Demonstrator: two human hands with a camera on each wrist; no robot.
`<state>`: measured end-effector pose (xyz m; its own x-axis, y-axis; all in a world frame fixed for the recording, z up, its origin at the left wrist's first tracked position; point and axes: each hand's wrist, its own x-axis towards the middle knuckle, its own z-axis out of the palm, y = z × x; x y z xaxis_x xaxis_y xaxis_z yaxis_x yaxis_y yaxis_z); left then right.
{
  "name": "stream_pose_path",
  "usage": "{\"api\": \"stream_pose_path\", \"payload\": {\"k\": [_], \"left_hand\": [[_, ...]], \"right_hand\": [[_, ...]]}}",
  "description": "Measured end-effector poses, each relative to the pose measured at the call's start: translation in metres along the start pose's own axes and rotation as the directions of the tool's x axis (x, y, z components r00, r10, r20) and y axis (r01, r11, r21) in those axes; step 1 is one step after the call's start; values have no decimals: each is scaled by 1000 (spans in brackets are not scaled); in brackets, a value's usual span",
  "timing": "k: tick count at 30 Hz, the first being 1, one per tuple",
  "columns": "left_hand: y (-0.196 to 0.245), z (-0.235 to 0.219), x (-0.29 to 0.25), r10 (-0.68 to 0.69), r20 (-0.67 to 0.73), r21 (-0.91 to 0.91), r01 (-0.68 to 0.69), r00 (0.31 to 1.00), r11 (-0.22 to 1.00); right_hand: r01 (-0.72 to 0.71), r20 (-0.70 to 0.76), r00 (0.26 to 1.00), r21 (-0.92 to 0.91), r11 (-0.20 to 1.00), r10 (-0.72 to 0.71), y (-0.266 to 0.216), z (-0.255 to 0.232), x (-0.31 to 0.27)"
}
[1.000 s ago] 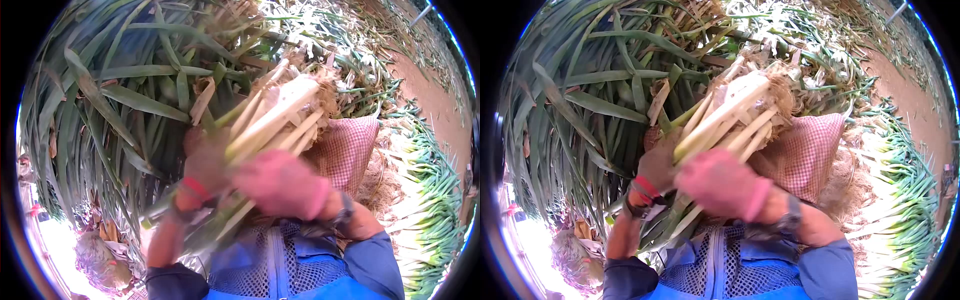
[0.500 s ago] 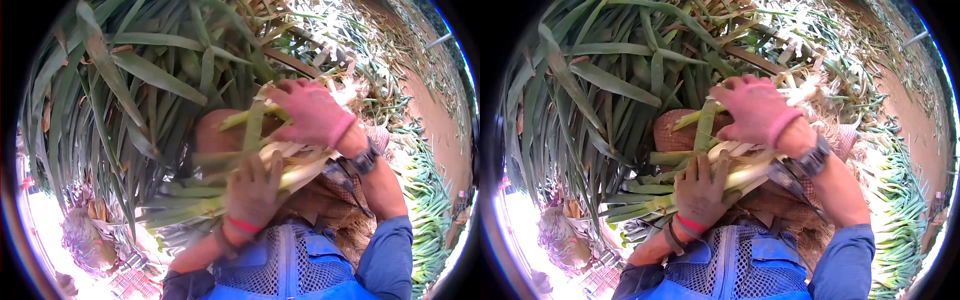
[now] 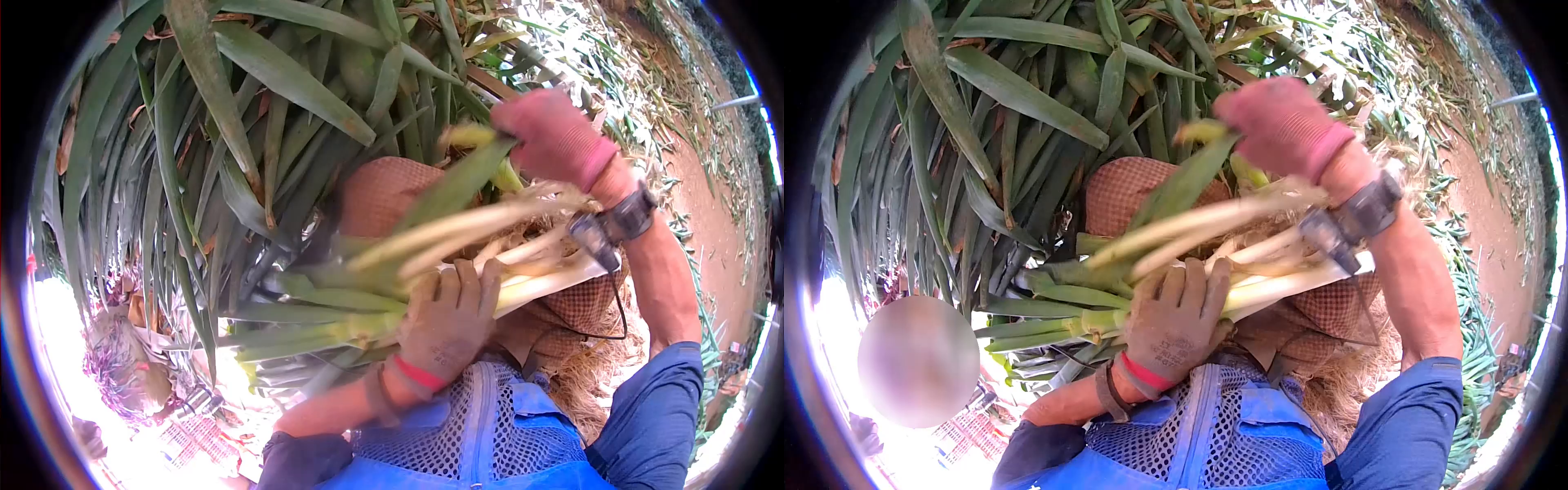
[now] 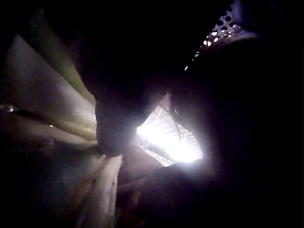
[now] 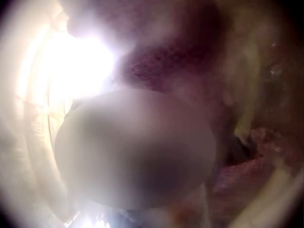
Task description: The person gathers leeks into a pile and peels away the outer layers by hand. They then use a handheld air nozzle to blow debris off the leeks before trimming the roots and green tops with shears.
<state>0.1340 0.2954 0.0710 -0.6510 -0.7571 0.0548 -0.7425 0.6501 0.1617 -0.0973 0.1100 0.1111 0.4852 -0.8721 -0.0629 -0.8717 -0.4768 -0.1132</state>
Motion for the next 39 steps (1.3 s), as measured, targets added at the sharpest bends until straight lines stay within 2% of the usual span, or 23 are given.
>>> {"api": "stream_pose_path", "payload": {"k": [3,5,9,11,14,17,19,21,22,23,24,25,26,28,29,30,31,32,33,34,35,36,39], "left_hand": [[-2,-2,-2,4,-7,-1,-4,1000,1000],[-6,-12,2,-56,21,-238,60,998,969],[-31,-41,17,2,-70,-334,-25,998,942],[-51,-48,26,-79,-209,-252,24,975,967],[-84,-30,35,-199,-188,-195,162,962,967],[-91,-21,32,-212,-24,-391,186,977,901],[-84,-26,27,-214,4,-409,197,977,891],[-76,-28,23,-216,23,-422,205,976,883],[-70,-27,21,-245,48,-401,243,968,883],[-66,-26,17,-272,73,-380,279,960,882],[-64,-19,10,-266,-21,-363,240,964,900],[-61,-18,7,-270,-18,-367,244,963,898],[-60,-18,5,-275,-66,-376,231,959,897],[-59,-17,7,-277,-117,-386,213,954,897],[-60,-17,7,-285,-72,-387,236,956,891],[-60,-17,8,-290,-27,-386,258,957,886],[-60,-15,9,-286,-28,-390,253,958,886],[-61,-13,10,-292,-33,-379,258,956,888],[-60,-11,10,-299,-38,-369,265,954,891],[-59,-9,10,-298,-38,-369,264,954,891],[-58,-8,10,-301,-44,-347,268,953,899],[-57,-7,9,-298,-48,-324,267,953,908],[-52,-9,10,-290,-21,-285,272,957,919]], "right_hand": [[-15,-231,973,-61,998,0,42,-15,2],[-53,-120,991,30,998,56,47,-26,-6],[-68,2,998,129,989,69,3,-28,-27],[-45,-2,999,139,989,46,-9,-25,-38],[116,-176,979,75,990,-101,-18,-32,-51],[71,-191,979,1,998,-69,10,-49,-56],[77,-275,958,-4,997,-75,60,-67,-53],[-86,-382,922,-51,995,60,118,-86,-43],[-289,-428,880,-142,947,204,160,-113,-43],[-481,-485,809,-221,848,332,207,-147,-49],[-657,-479,708,-177,732,519,266,-184,-63],[-802,-460,571,-137,581,680,303,-205,-73],[-800,-457,574,-140,583,679,297,-204,-73],[-606,-475,775,-372,703,416,255,-191,-77],[-494,-451,848,-483,723,278,219,-179,-82],[-430,-381,888,-486,761,259,146,-158,-72],[-361,-220,914,-59,931,341,111,-135,-69],[-208,-183,954,168,964,238,79,-102,-75],[-153,-42,985,223,963,167,29,-85,-76],[-86,97,993,244,966,64,-2,-72,-76],[-158,126,982,131,979,142,-28,-53,-80],[-137,-11,990,158,978,141,-50,-32,-83],[-24,-83,996,40,999,28,-65,15,-90]]}}
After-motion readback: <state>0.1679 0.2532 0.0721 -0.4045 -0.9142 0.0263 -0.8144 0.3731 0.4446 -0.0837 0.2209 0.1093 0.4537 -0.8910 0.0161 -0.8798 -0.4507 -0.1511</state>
